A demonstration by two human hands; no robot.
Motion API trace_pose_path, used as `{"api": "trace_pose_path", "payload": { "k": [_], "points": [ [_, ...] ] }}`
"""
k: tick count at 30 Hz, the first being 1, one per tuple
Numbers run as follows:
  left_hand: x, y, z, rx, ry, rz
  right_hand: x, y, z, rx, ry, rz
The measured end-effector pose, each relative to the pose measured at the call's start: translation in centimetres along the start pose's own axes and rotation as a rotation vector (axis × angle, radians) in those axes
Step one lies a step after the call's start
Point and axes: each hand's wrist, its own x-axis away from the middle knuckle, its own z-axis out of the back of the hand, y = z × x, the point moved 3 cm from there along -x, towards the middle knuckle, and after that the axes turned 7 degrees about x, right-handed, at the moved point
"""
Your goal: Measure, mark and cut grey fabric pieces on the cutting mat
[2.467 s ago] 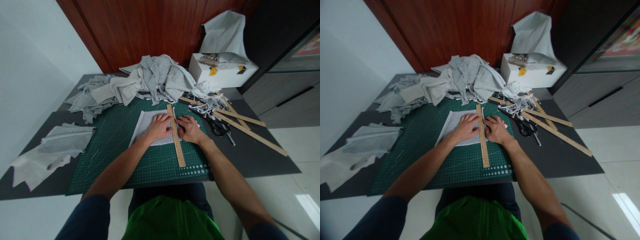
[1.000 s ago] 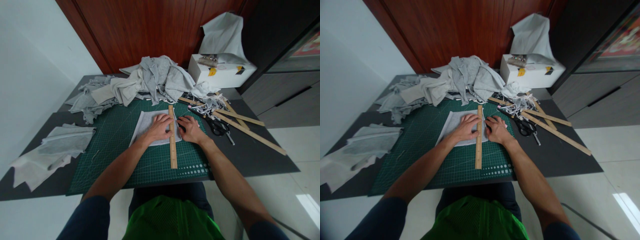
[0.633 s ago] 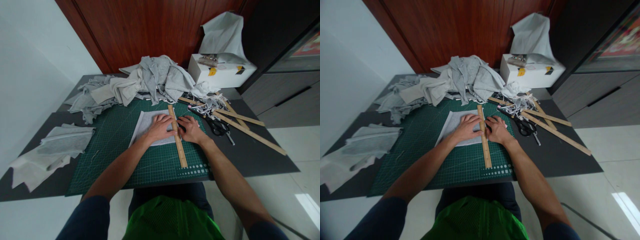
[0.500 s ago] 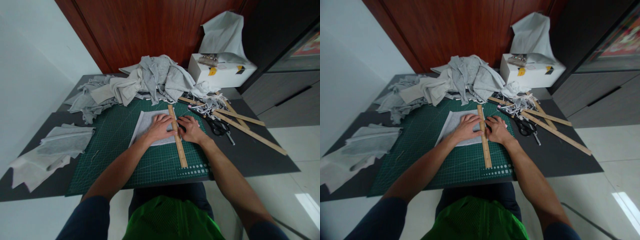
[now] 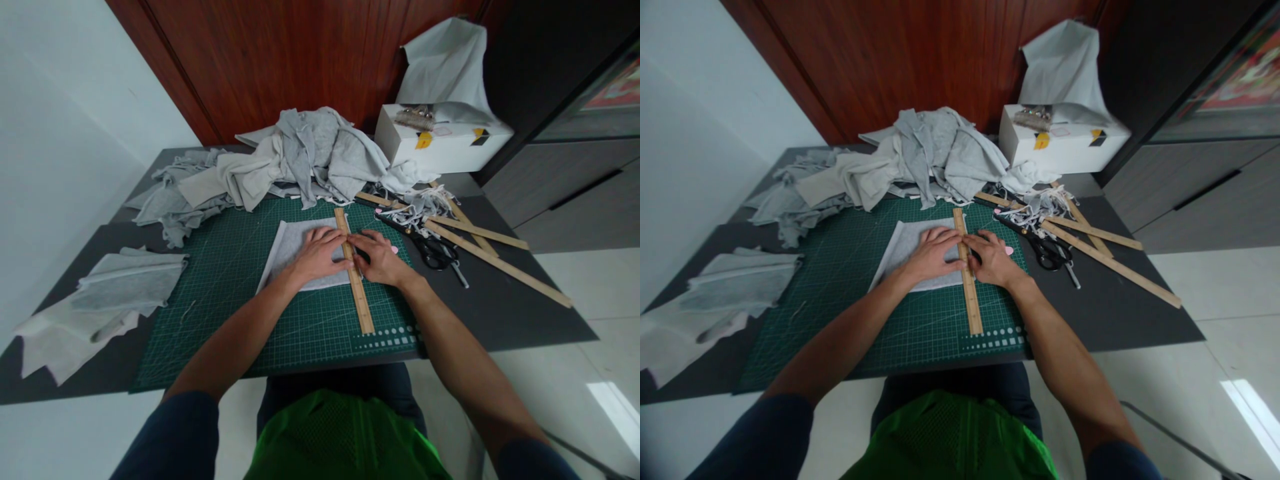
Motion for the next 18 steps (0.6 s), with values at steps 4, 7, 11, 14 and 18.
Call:
{"api": "trace_pose_path", "payload": {
  "k": [4, 7, 11, 14, 18],
  "points": [
    [0.0, 0.0, 0.1, -0.008, -0.010, 0.012, 0.0, 0.5, -0.3, -0.020, 0.006, 0.022],
    [0.0, 0.0, 0.1, -0.006, -0.008, 0.006, 0.1, 0.9, -0.3, -0.020, 0.004, 0.022],
    [0.0, -0.1, 0.0, -0.001, 0.000, 0.001, 0.1, 1.2, -0.3, -0.018, 0.002, 0.010],
    [0.0, -0.1, 0.0, -0.004, -0.003, -0.010, 0.2, 1.3, -0.3, -0.013, -0.001, 0.010],
    [0.0, -0.1, 0.1, -0.008, -0.015, -0.001, 0.1, 1.1, -0.2, -0.013, 0.013, 0.017]
  ]
}}
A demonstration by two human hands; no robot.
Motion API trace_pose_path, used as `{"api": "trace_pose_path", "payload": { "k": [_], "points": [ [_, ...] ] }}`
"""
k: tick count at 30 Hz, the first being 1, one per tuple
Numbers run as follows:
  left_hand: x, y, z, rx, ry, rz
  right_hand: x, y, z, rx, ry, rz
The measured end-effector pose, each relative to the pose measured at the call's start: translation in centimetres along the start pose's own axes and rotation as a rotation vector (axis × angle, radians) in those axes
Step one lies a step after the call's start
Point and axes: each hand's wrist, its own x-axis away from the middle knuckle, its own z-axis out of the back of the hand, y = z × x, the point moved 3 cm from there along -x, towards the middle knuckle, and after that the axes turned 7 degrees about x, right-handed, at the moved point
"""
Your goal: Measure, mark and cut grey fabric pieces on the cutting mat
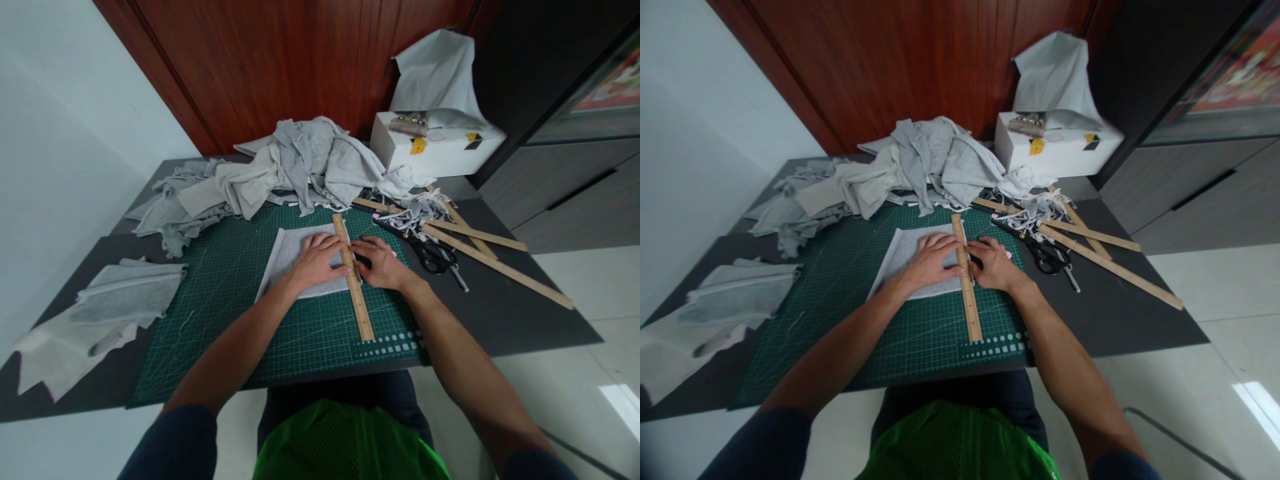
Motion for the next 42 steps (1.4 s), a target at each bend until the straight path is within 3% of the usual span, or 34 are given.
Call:
{"api": "trace_pose_path", "payload": {
  "k": [5, 11, 42],
  "points": [
    [-0.01, 0.07, 0.12, 0.003, -0.007, 0.007, -0.11, -0.65, 0.25, -0.038, 0.042, 0.032],
    [-0.06, 0.03, 0.00, -0.005, -0.008, 0.010, -0.16, -0.60, -0.21, -0.025, -0.012, 0.011],
    [-0.11, 0.04, 0.14, 0.019, -0.018, 0.023, -0.03, -0.17, -0.16, -0.015, -0.008, 0.005]
  ]
}}
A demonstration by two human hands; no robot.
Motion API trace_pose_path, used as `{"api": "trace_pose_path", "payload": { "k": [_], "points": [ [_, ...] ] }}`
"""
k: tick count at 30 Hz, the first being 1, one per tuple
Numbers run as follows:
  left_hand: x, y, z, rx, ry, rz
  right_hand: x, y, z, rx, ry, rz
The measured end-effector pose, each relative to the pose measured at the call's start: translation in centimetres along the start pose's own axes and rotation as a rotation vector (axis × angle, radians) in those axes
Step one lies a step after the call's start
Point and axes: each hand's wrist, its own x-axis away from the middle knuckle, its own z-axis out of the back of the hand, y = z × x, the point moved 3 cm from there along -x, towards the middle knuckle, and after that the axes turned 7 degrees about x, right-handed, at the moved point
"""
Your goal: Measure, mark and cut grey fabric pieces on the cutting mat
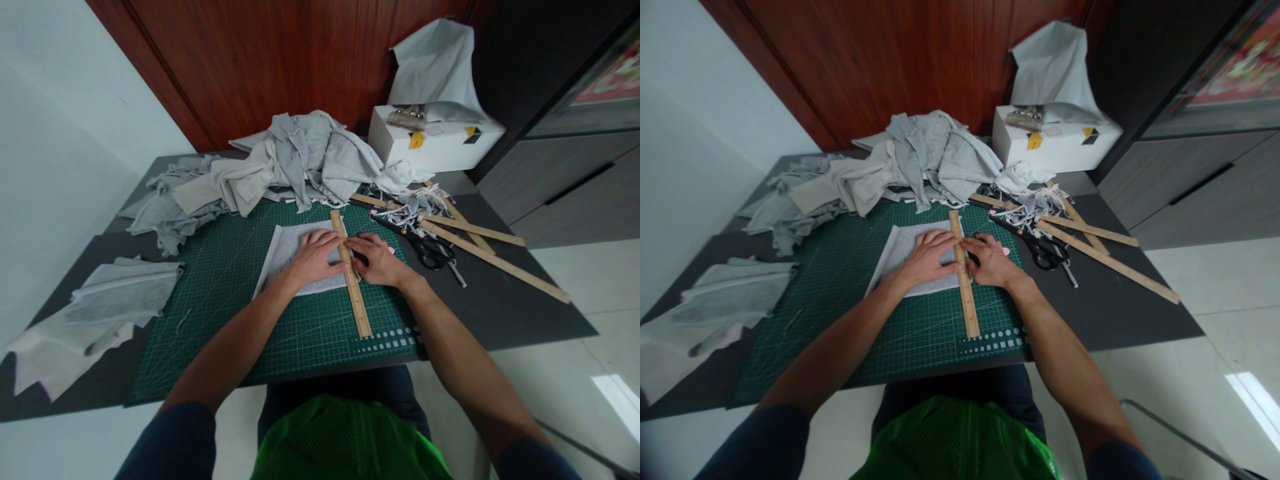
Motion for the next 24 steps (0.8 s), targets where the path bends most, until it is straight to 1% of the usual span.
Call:
{"api": "trace_pose_path", "payload": {
  "k": [17, 24],
  "points": [
    [0.04, 0.27, 0.24, -0.002, 0.006, -0.015, -0.09, 0.02, -0.15, -0.004, 0.005, 0.000],
    [-0.01, 0.14, 0.09, 0.000, 0.000, -0.007, -0.06, 0.02, 0.16, -0.013, -0.012, 0.002]
  ]
}}
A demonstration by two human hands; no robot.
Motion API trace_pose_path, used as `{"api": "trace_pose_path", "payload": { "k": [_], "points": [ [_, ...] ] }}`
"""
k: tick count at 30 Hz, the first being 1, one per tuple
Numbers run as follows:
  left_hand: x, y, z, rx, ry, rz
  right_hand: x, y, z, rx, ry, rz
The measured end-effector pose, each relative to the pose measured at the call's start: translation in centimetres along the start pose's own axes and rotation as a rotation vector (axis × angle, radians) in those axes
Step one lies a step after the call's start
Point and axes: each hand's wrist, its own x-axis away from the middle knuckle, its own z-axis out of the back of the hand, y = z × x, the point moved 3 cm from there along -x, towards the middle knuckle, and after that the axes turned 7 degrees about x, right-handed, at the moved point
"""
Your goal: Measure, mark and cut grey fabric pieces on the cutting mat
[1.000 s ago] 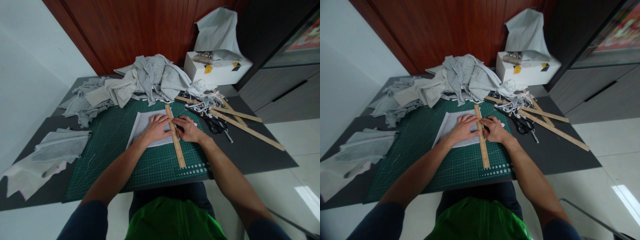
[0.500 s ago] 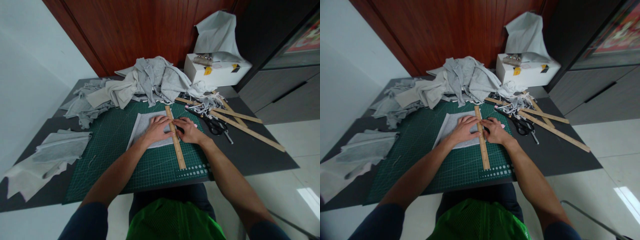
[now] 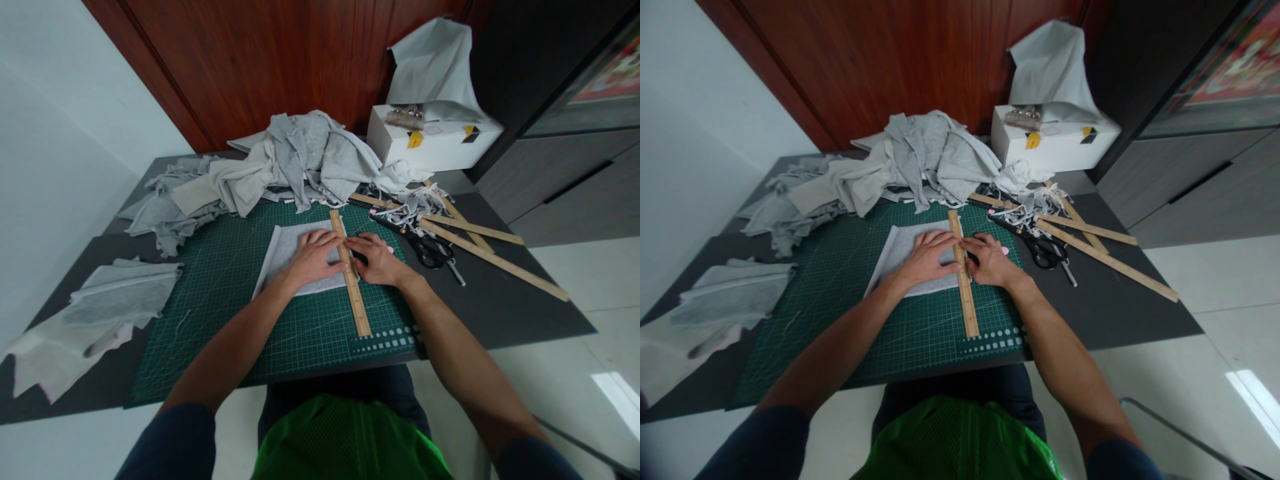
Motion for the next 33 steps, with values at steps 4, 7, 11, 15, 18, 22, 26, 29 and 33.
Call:
{"api": "trace_pose_path", "payload": {
  "k": [4, 7, 11, 15, 18, 22, 26, 29, 33],
  "points": [
    [-0.04, 0.01, -0.05, -0.001, -0.001, -0.008, -0.04, -0.05, 0.09, 0.001, -0.007, -0.003],
    [-0.06, 0.01, -0.11, -0.003, 0.003, -0.011, -0.07, 0.02, -0.05, -0.004, -0.004, -0.004],
    [-0.08, -0.12, -0.29, -0.010, 0.007, -0.009, -0.07, 0.21, -0.27, -0.004, 0.007, 0.000],
    [-0.11, -0.20, -0.35, -0.009, 0.006, -0.004, -0.07, 0.35, -0.32, 0.003, 0.014, 0.008],
    [-0.13, -0.09, -0.21, -0.001, 0.002, 0.003, -0.07, 0.37, -0.26, 0.004, 0.011, 0.010],
    [-0.14, 0.05, 0.00, -0.002, 0.008, 0.010, -0.08, 0.32, -0.21, -0.003, 0.009, 0.002],
    [-0.15, -0.03, -0.03, 0.002, 0.006, 0.007, -0.09, 0.27, -0.20, 0.001, 0.010, -0.009],
    [-0.18, -0.15, -0.10, 0.006, 0.003, 0.012, -0.09, 0.23, -0.18, 0.007, 0.004, -0.014],
    [-0.17, -0.18, -0.12, 0.008, 0.010, 0.010, -0.11, 0.14, -0.11, 0.015, -0.008, -0.023]
  ]
}}
